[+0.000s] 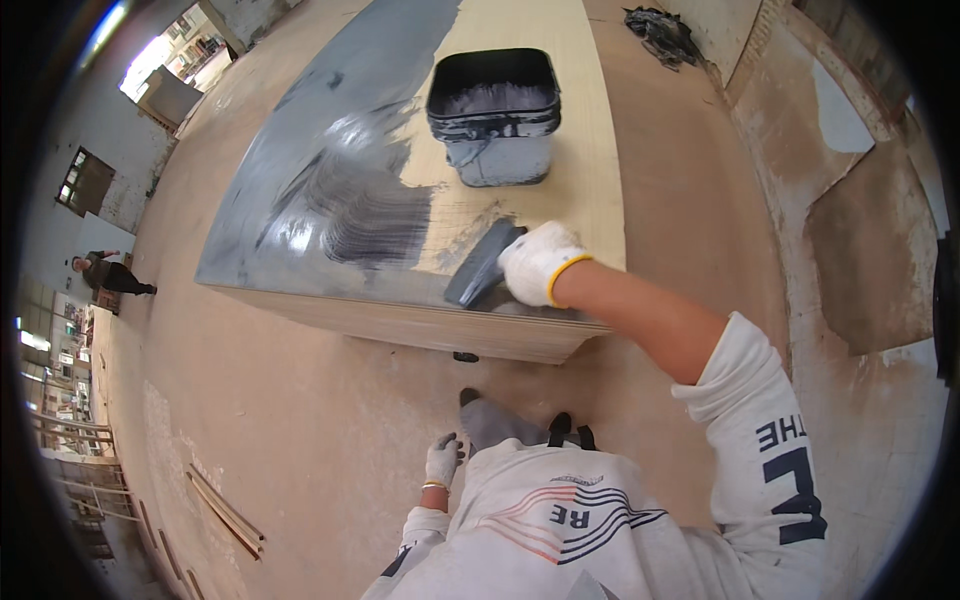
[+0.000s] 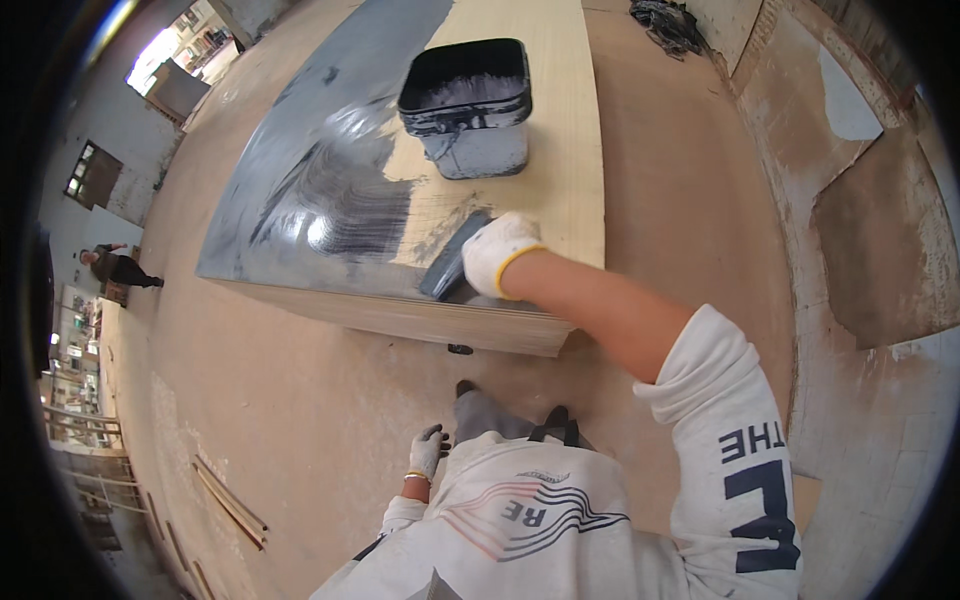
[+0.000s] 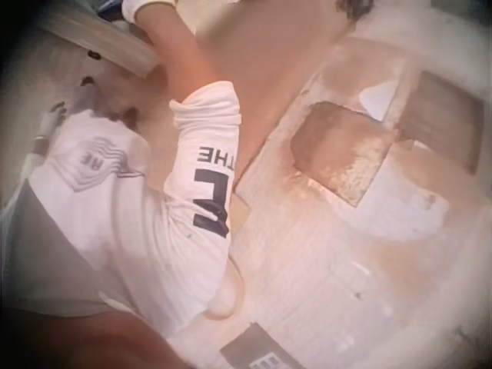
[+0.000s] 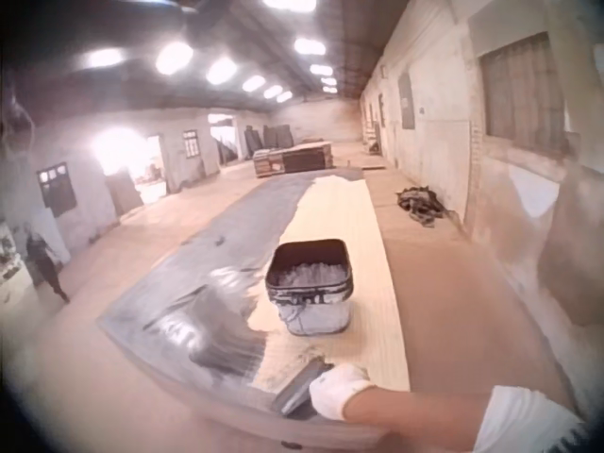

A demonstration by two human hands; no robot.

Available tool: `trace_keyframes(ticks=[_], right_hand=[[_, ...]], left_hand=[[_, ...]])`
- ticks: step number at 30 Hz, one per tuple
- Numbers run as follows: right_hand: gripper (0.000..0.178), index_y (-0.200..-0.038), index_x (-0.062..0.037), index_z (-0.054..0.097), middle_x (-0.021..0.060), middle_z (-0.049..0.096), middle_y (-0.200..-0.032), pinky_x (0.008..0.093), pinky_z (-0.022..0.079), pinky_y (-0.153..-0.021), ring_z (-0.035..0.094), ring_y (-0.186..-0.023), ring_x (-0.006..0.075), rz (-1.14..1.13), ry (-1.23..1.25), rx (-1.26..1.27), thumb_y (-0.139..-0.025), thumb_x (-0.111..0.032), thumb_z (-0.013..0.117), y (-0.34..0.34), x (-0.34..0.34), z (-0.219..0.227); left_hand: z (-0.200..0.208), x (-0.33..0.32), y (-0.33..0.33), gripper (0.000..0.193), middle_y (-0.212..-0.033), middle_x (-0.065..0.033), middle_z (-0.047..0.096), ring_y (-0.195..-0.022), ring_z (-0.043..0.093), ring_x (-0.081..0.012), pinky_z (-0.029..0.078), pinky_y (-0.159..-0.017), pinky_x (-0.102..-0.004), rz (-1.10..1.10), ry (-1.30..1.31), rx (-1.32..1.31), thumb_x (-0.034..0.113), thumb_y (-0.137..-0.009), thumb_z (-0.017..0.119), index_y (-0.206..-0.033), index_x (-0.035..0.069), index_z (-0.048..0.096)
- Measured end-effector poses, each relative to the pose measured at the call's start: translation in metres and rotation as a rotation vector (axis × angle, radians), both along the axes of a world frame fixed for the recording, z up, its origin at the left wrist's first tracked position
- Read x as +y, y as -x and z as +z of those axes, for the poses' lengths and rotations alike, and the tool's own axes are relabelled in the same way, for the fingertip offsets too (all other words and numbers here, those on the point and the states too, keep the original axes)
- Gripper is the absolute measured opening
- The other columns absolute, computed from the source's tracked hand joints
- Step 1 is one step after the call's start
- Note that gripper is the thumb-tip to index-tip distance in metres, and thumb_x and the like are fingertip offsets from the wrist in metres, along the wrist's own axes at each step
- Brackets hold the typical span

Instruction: The person applies dark gray paint to a large curved wooden tabletop using a wide brush. They repeatedly dip the brush into a paint bucket and spread the paint across the surface in broad strokes, gradually covering more of the tabletop.

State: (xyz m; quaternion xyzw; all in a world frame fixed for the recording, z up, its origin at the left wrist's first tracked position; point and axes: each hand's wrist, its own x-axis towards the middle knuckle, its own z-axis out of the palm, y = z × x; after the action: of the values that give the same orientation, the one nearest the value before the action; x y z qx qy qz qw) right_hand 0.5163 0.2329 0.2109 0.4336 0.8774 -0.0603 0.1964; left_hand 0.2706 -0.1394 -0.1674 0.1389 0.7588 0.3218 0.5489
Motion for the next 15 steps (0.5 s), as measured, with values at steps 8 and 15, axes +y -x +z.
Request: trace_keyframes(ticks=[8, 15], right_hand=[[0.034, -0.120, -0.0072, 0.080, 0.0137, 0.080, -0.118, 0.0514, 0.061, -0.085, 0.078, -0.108, 0.0303, -0.076, -0.032, 0.085, -0.096, -0.020, 0.059, -0.086, 0.008, -0.027], [0.031, -0.123, -0.0137, 0.073, 0.0144, 0.080, -0.113, 0.0527, 0.061, -0.077, 0.078, -0.104, 0.0344, -0.133, -0.044, 0.166, -0.100, -0.019, 0.053, -0.136, 0.045, -0.029]], left_hand=[[0.186, 0.119, -0.089, 0.028, -0.089, -0.0079, 0.077, -0.070, 0.066, -0.0102, 0.055, -0.064, -0.0272, -0.529, -0.283, 0.243, 0.013, -0.105, 0.061, -0.125, 0.001, 0.075], [0.348, 0.269, -0.131, 0.036, -0.098, -0.0141, 0.077, -0.076, 0.071, -0.0149, 0.056, -0.065, -0.0270, -0.155, -0.765, 0.102, 0.010, -0.105, 0.060, -0.137, -0.005, 0.065]])
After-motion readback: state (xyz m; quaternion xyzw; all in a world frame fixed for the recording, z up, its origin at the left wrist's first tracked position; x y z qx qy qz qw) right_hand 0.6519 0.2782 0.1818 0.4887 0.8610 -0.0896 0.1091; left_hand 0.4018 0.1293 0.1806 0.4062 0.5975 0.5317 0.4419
